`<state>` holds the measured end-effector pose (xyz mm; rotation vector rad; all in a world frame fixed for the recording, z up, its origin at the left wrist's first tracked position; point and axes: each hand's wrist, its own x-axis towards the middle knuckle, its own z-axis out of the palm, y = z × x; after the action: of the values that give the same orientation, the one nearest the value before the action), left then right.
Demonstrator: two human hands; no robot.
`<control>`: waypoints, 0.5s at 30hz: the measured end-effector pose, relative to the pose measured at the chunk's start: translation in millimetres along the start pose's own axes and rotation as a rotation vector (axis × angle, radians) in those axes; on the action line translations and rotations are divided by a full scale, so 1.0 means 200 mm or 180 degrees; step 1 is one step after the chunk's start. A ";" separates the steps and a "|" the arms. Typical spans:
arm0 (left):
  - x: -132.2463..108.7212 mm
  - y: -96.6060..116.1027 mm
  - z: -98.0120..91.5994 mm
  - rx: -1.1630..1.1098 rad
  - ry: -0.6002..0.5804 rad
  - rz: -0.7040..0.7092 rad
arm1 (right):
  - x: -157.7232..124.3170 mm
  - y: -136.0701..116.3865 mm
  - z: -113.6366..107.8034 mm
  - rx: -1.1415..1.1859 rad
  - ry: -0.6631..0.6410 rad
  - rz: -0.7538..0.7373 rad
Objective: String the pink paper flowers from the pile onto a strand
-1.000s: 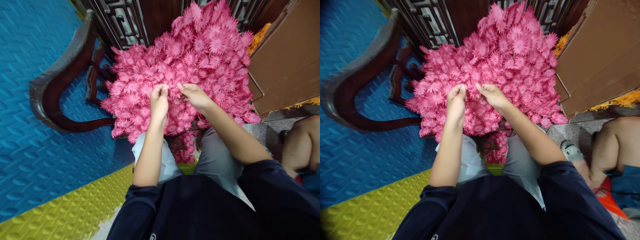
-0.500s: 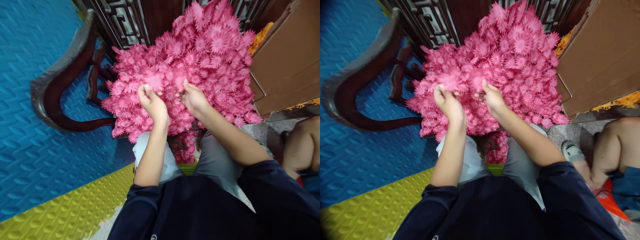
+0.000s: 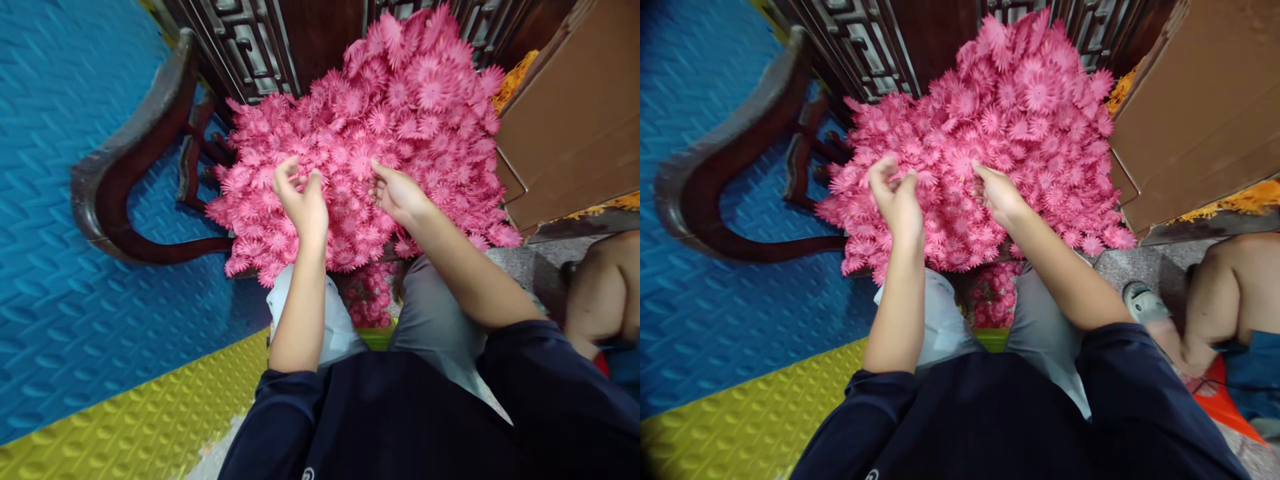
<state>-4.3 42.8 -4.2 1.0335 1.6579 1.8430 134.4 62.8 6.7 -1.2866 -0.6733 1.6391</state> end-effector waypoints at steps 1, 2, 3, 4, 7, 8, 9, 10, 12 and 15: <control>-0.02 0.00 0.01 0.0175 -0.0365 0.0205 | -0.01 0.01 0.01 -0.0028 -0.0095 0.0012; -0.04 0.00 0.01 0.0292 -0.0729 0.0378 | -0.02 0.01 0.02 -0.0061 -0.0208 0.0010; -0.05 0.01 0.02 0.0374 -0.1030 0.0508 | -0.02 0.01 0.02 -0.0095 -0.0336 -0.0019; -0.06 0.01 0.02 0.0451 -0.1232 0.0603 | -0.03 0.02 0.02 -0.0129 -0.0466 -0.0070; -0.08 0.02 0.02 0.0731 -0.1330 0.0748 | -0.04 0.02 0.01 -0.0234 -0.0679 -0.0275; -0.08 0.02 0.02 0.0785 -0.1320 0.0768 | -0.04 0.02 0.01 -0.0262 -0.0693 -0.0335; -0.08 0.02 0.02 0.0798 -0.1325 0.0776 | -0.05 0.01 0.01 -0.0286 -0.0697 -0.0369; -0.08 0.02 0.02 0.0775 -0.1337 0.0766 | -0.05 0.01 0.01 -0.0303 -0.0706 -0.0379; -0.08 0.02 0.02 0.0637 -0.1322 0.0655 | -0.05 0.01 0.01 -0.0306 -0.0753 -0.0374; -0.07 0.03 0.02 0.0158 -0.1308 0.0164 | -0.05 0.01 0.01 -0.0370 -0.0887 -0.0427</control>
<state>8.6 34.7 -1.4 1.3791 1.4450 1.4962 132.7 53.6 9.5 -1.0765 -1.0149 1.7036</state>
